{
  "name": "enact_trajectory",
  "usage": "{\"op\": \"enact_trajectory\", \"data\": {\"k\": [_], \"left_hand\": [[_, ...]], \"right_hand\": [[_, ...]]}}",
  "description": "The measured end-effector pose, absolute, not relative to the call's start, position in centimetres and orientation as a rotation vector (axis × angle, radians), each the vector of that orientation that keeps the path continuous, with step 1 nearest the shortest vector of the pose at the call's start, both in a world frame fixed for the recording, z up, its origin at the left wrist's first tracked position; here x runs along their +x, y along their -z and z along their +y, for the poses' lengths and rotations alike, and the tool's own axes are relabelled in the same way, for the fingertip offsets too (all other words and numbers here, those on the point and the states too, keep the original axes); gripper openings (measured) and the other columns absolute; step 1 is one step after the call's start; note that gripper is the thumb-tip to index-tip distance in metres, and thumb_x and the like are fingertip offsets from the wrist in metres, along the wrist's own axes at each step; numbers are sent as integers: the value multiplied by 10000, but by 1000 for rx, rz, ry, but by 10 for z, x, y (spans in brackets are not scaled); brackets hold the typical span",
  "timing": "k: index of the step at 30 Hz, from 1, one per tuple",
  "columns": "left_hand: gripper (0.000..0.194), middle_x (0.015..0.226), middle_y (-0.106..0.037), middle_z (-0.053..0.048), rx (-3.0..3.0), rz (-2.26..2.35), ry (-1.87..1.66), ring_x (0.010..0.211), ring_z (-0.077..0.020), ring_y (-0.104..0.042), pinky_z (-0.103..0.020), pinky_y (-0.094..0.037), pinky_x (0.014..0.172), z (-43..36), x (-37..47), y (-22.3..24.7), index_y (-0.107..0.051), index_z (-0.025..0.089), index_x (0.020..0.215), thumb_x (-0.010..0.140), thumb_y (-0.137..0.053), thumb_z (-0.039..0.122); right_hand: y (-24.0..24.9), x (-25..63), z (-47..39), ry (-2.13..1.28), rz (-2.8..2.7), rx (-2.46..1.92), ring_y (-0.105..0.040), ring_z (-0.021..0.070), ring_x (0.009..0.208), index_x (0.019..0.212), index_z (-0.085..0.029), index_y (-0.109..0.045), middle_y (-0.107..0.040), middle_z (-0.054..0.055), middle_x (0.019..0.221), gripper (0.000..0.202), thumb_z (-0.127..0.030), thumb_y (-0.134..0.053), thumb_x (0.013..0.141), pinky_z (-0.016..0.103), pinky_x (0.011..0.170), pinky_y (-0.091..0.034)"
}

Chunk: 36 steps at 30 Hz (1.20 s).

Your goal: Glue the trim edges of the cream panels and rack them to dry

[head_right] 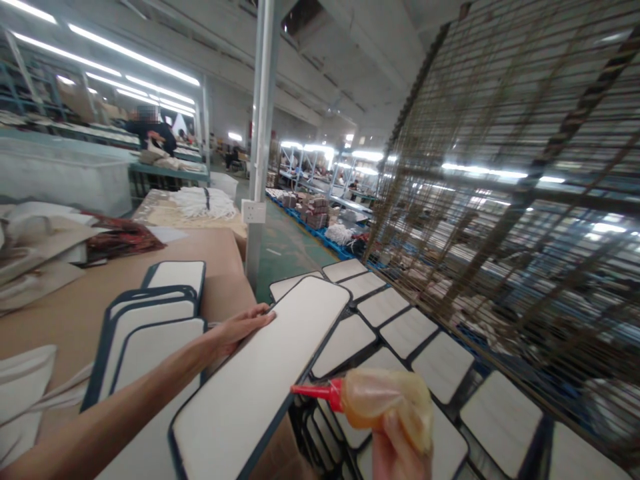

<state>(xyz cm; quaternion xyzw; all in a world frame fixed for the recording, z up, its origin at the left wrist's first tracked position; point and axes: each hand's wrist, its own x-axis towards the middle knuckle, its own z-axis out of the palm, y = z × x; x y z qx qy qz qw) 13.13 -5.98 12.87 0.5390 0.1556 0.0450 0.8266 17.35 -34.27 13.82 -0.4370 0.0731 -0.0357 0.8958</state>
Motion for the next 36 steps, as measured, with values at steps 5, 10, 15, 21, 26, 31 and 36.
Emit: {"op": "enact_trajectory", "data": {"k": [5, 10, 15, 21, 26, 31, 36], "left_hand": [[504, 637, -639, 20, 1127, 304, -103, 483, -121, -593, -212, -485, 438, -57, 139, -131, -471, 196, 837, 543, -813, 421], [451, 628, -632, 19, 1127, 296, -143, 497, -119, -594, -216, -484, 464, -58, 141, -137, -497, 178, 787, 547, -815, 389], [451, 597, -625, 21, 1106, 304, -171, 476, -119, -579, -223, -477, 458, -58, 143, -142, -501, 175, 764, 529, -827, 380], [425, 623, -643, 9, 1105, 318, -175, 493, -129, -591, -236, -484, 482, -54, 149, -145, -501, 177, 788, 562, -817, 351], [427, 632, -646, 7, 1112, 346, -189, 481, -131, -587, -250, -494, 482, -50, 154, -145, -481, 182, 806, 583, -803, 354], [437, 578, -621, 23, 1111, 392, -240, 453, -119, -561, -235, -477, 457, -47, 155, -146, -463, 185, 769, 571, -807, 368], [421, 510, -573, 49, 1103, 452, -323, 411, -104, -523, -223, -453, 434, -44, 158, -144, -454, 189, 718, 576, -795, 390]], "right_hand": [[-139, 170, -348, 40, 143, -905, -608, 116, 589, 824, -235, -670, -674, -44, 700, 557, -280, -881, 311, 175, 618, -534], [-143, 167, -349, 30, 178, -914, -617, 128, 583, 736, -224, -668, -676, -28, 681, 536, -287, -885, 250, 193, 611, -543], [-143, 164, -348, 41, 219, -945, -625, 142, 611, 718, -230, -674, -678, -14, 665, 565, -305, -883, 199, 176, 576, -536], [-124, 169, -359, 106, 74, -1046, -624, 204, 670, 737, -229, -670, -679, 24, 680, 479, -349, -865, 317, 266, 555, -540], [-107, 174, -365, 47, 49, -1049, -639, 214, 690, 807, -230, -674, -692, 25, 765, 470, -305, -852, 379, 296, 607, -560], [-93, 178, -373, 125, 17, -1022, -643, 184, 675, 910, -227, -668, -689, 8, 760, 463, -305, -828, 483, 244, 600, -560], [-77, 177, -386, 112, -21, -1141, -643, 242, 759, 903, -234, -670, -676, 19, 742, 409, -335, -815, 534, 322, 611, -572]]}}
